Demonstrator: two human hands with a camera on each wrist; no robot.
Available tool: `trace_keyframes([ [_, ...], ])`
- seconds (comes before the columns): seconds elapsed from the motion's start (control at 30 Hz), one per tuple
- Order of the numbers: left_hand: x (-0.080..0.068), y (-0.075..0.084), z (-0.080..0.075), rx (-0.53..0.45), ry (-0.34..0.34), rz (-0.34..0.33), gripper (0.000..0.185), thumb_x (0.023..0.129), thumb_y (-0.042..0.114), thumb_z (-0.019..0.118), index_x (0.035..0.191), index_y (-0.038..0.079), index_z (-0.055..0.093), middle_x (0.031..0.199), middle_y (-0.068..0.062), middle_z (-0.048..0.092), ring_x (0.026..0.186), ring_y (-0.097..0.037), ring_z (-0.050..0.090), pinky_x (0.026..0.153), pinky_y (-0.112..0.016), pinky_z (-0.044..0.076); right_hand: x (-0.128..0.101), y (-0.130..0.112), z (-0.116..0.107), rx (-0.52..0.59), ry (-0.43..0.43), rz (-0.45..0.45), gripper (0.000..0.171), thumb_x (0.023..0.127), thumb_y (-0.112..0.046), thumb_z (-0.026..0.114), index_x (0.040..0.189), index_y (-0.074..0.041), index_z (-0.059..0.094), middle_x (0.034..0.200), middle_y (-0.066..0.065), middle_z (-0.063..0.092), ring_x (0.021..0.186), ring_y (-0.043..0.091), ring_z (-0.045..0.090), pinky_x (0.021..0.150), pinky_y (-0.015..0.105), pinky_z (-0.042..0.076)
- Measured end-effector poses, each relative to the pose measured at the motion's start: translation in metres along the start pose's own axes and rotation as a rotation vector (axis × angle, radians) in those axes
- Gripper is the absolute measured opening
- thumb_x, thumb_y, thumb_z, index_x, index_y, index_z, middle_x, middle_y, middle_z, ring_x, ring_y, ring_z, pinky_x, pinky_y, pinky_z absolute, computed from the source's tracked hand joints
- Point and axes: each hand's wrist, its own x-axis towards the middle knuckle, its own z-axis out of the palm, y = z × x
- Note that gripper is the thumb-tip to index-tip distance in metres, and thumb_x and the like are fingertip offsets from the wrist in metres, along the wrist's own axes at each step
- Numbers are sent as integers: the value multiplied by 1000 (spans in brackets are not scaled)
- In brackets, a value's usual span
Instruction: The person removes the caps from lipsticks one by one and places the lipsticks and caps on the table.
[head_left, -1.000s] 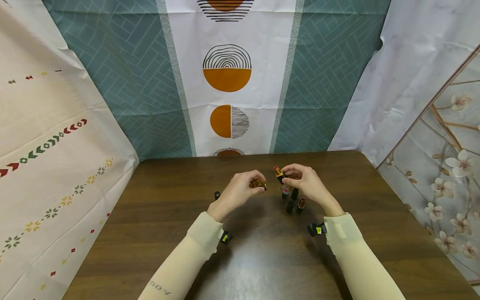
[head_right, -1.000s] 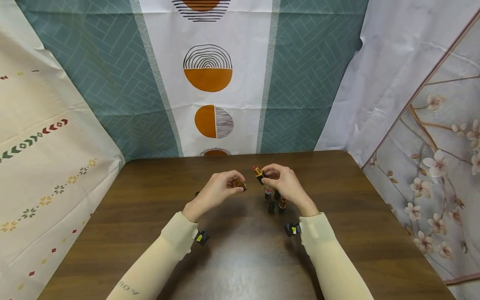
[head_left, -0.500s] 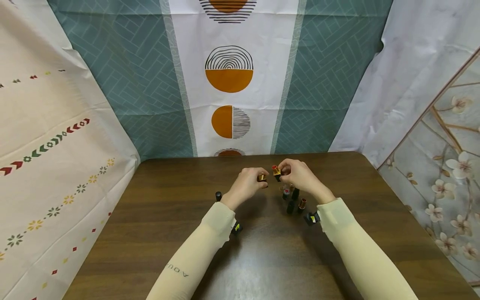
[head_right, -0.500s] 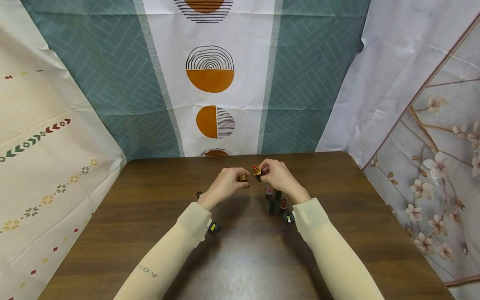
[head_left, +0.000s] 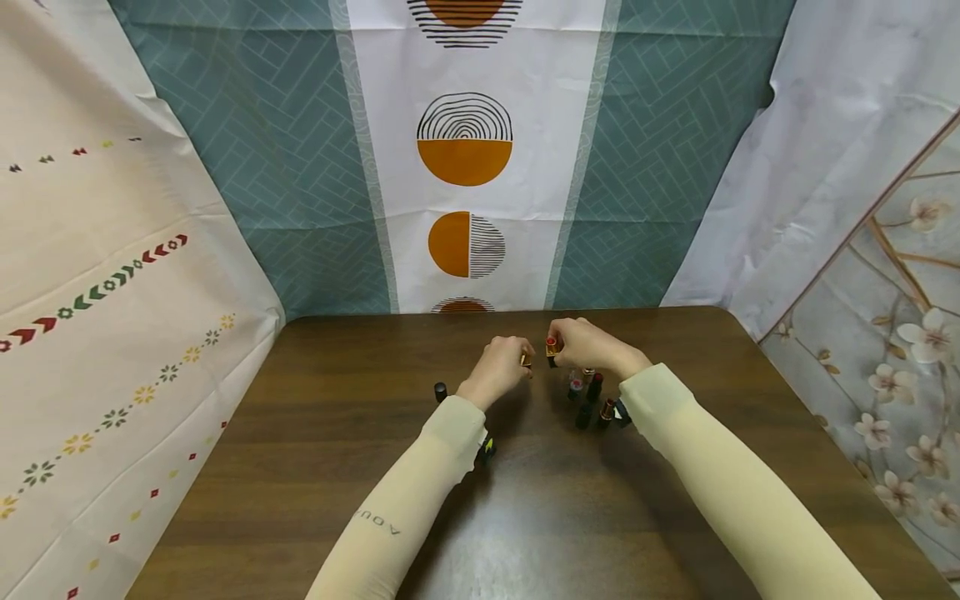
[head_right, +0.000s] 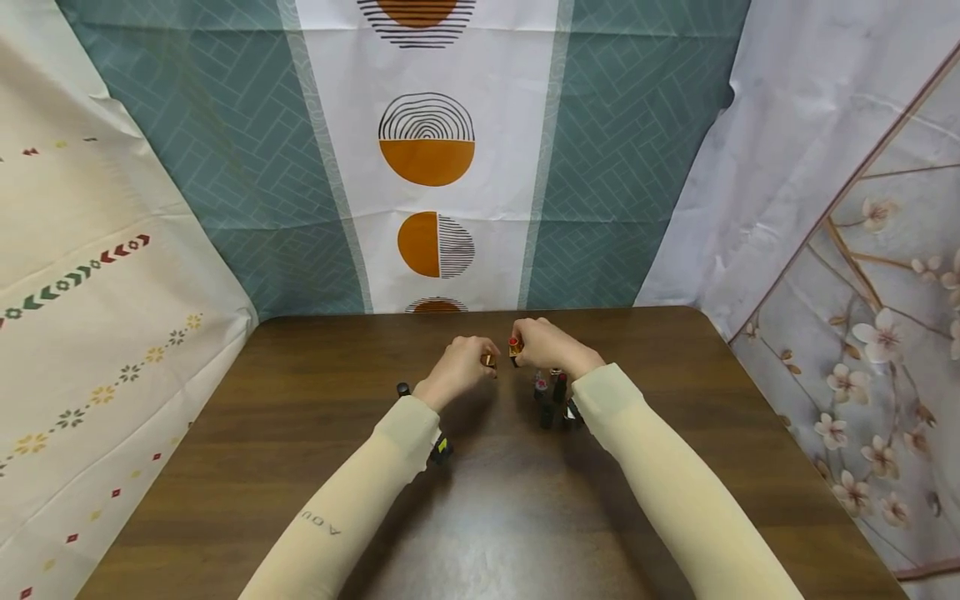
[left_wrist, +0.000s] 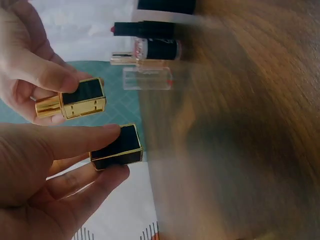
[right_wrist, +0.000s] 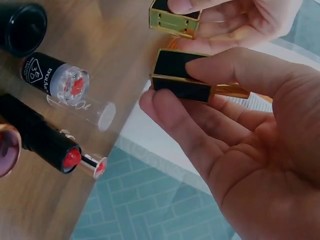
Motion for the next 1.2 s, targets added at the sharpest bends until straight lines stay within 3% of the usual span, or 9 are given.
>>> trace_keyframes([
  [0.2,4,-1,7,-20,-34,-39,31,90,4,81,121,2,74,115,-11,74,99,-27,71,88,-40,58,13,-1,6,-108,-27,2,19,88,10,59,105,0,64,89,11,63,63,19,52,59,31,45],
  [0.33,4,-4,11,3,-20,-38,30,90,2,80,120,0,74,110,-12,74,92,-24,71,82,-36,58,21,0,9,-135,-20,19,23,86,14,57,99,-1,69,89,10,65,71,22,53,62,32,45],
  [0.53,4,-9,21,26,-34,-28,6,91,-3,76,93,2,76,76,-4,66,63,-15,53,58,-28,42,31,5,19,-185,-30,41,24,84,14,66,101,-1,73,94,9,67,85,24,54,68,33,48],
  [0.63,6,-10,24,51,-26,-23,17,90,-5,74,78,5,69,66,1,54,60,-14,45,56,-28,36,34,6,25,-198,-45,60,23,84,13,68,103,0,73,94,9,68,80,22,56,66,32,48],
  [0.73,8,-9,27,77,-14,-29,22,89,-7,71,73,5,65,63,3,46,60,-14,42,54,-28,34,36,5,28,-223,-54,67,23,84,12,70,104,2,73,92,9,68,75,21,56,65,32,46],
  [1.0,10,-9,32,108,-28,-42,21,94,-7,65,78,7,67,67,-2,56,59,-14,45,55,-29,37,37,2,35,-268,-29,71,23,84,12,73,104,2,73,92,10,70,76,21,61,67,33,51],
  [1.2,13,-9,32,155,-15,-24,21,96,-5,65,80,8,69,72,-5,63,63,-14,54,58,-29,41,40,4,40,-294,-29,80,21,82,15,73,94,-2,73,81,5,66,68,17,53,61,29,44],
])
